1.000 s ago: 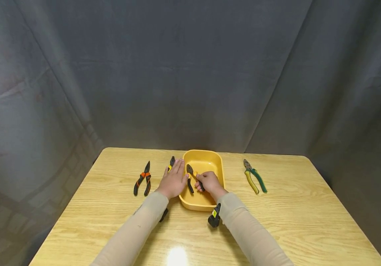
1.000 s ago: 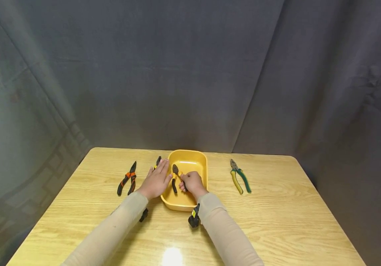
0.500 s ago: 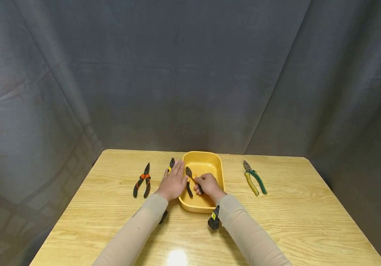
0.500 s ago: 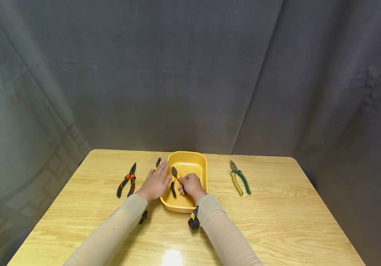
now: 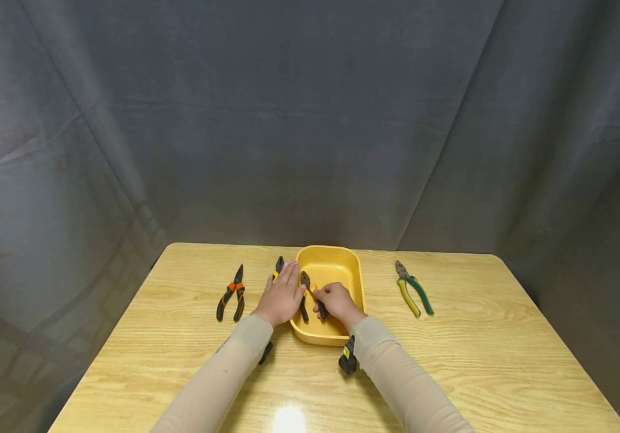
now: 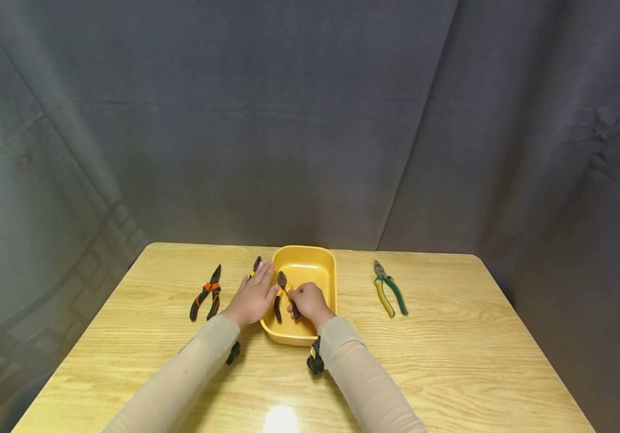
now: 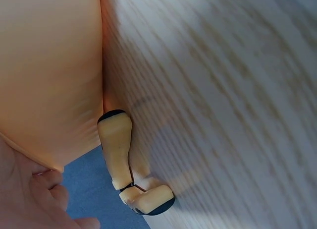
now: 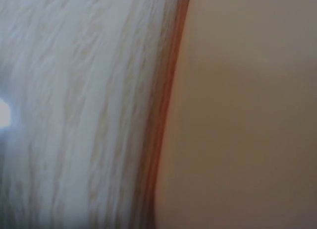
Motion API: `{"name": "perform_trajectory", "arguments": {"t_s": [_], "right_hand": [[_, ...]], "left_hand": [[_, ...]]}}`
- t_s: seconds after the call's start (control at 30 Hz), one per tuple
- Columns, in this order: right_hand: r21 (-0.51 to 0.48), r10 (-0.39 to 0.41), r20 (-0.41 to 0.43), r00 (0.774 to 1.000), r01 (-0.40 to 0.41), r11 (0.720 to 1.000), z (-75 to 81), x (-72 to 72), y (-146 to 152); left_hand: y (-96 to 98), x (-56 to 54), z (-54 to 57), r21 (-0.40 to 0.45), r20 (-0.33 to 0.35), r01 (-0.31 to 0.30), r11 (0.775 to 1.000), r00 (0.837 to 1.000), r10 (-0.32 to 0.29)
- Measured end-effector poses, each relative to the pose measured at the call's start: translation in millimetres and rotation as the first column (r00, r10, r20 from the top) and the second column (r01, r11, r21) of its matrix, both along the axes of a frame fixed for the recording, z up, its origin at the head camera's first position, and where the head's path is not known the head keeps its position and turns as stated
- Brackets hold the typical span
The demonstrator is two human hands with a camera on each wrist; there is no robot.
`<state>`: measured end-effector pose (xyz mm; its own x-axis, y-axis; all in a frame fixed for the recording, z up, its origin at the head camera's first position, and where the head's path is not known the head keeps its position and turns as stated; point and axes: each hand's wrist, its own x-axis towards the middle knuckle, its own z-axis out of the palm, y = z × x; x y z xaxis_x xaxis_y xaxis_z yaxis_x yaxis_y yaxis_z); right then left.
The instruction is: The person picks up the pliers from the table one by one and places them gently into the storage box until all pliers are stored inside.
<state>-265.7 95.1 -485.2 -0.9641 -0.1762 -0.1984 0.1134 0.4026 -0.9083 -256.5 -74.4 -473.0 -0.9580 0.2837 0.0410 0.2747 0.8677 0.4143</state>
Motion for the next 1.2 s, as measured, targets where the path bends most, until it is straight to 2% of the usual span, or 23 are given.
{"name": "perform_trajectory", "arguments": {"t_s": [0.27,0.8,1.2], "right_hand": [[0.058,0.022,-0.035,0.999,-0.020,0.998,-1.9,-1.5,1.5],[0.141,0.000,-0.100,0.995,0.014,0.990,-5.1,-3.6,1.9],[0.214,0.002,-0.218,0.976,0.046,0.976,-5.2,-0.5,0.5]], "left_hand": [[-0.7,-2.2,-2.6,-0.007,-0.013,0.007,1.000,1.000,-0.007],[-1.8,-2.2,-2.0,0.002,0.003,0.007,1.000,1.000,-0.007],[-0.8,-1.0,-1.3,0.013,0.006,0.004,1.000,1.000,-0.004]]}}
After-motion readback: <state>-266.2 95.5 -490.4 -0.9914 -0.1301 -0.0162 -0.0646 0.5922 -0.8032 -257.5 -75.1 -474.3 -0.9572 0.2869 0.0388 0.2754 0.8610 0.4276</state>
